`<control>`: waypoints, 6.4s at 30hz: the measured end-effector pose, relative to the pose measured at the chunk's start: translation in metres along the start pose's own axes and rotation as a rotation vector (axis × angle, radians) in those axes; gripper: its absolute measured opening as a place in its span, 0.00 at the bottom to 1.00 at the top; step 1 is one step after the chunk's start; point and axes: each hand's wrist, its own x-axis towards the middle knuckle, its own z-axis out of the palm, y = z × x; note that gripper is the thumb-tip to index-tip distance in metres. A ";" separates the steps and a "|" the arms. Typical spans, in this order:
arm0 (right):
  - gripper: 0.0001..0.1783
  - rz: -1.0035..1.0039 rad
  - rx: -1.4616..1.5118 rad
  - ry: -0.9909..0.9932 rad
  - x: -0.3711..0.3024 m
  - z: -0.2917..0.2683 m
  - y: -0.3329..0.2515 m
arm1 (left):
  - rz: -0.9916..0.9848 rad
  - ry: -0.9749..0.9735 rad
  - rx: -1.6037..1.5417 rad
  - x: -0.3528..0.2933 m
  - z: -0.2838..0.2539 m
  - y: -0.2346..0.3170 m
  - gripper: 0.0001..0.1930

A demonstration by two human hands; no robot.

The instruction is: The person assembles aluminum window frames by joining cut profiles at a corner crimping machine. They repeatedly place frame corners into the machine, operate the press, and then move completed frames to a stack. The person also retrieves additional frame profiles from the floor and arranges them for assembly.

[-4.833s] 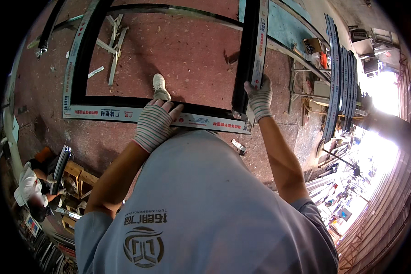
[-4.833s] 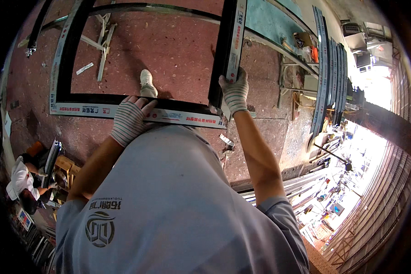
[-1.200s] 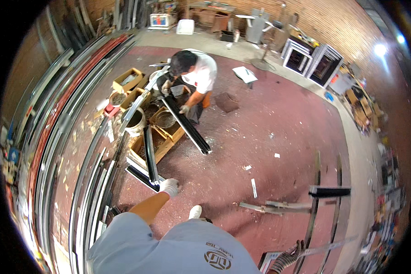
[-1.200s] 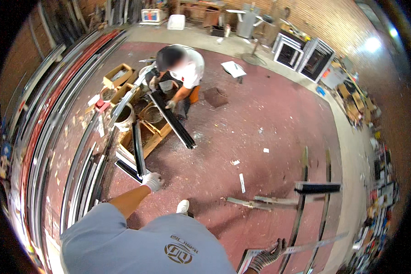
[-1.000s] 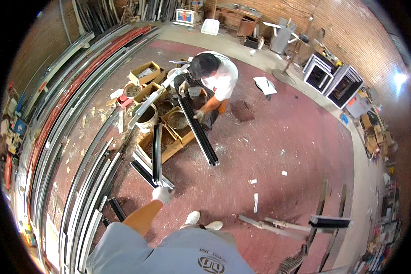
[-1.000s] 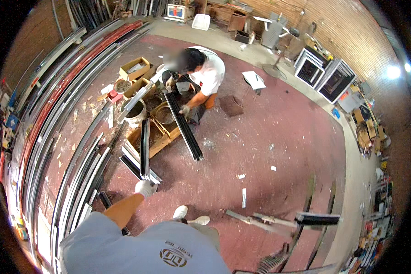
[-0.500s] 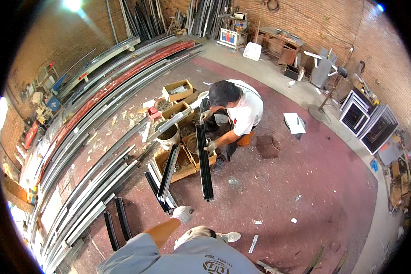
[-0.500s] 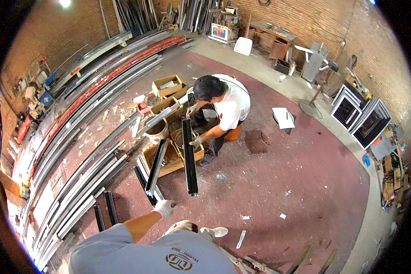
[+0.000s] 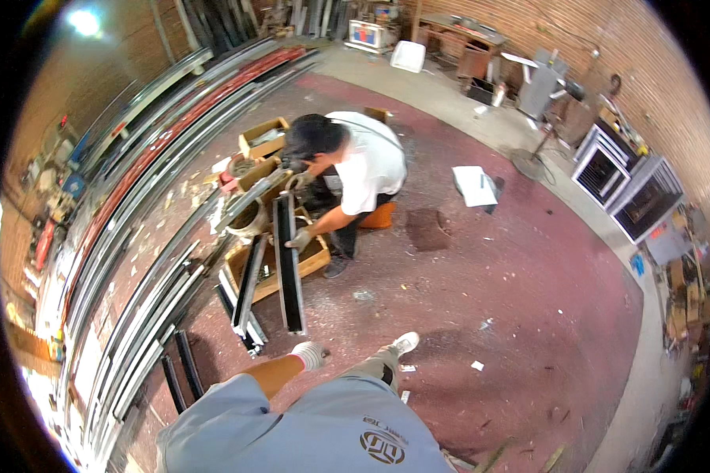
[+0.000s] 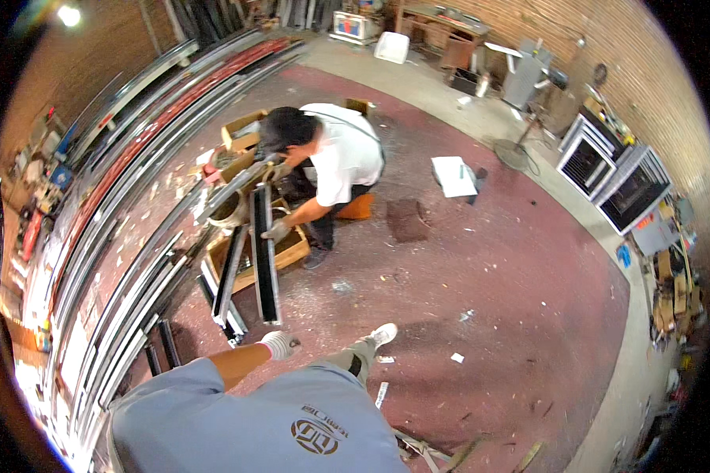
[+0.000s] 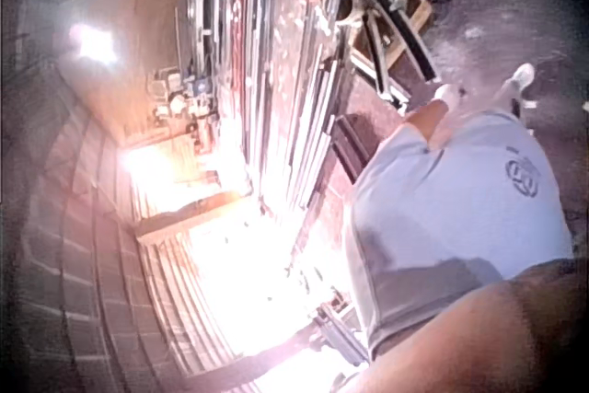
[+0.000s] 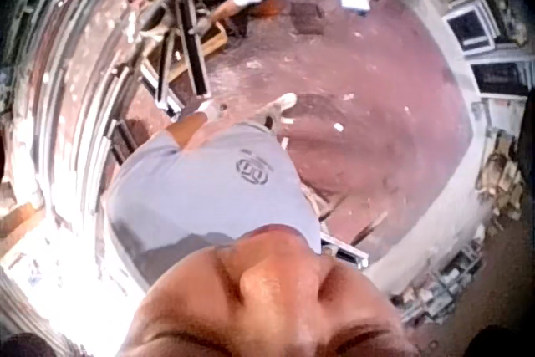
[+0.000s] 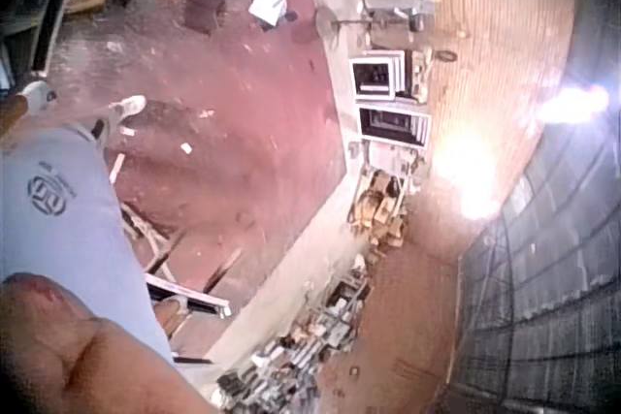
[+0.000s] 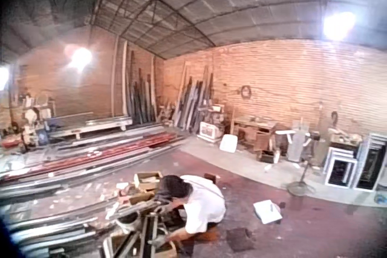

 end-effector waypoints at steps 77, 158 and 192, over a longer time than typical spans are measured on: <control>0.35 1.153 0.752 0.232 0.622 -0.311 0.711 | 1.118 -1.706 0.951 -0.219 0.723 1.610 0.26; 0.32 0.067 -1.391 3.854 0.374 -0.400 1.145 | -0.134 -1.641 2.663 -0.881 1.493 1.064 0.23; 0.29 0.224 -1.082 3.981 0.356 -0.379 1.180 | 0.494 -1.514 2.597 -0.862 1.544 1.062 0.21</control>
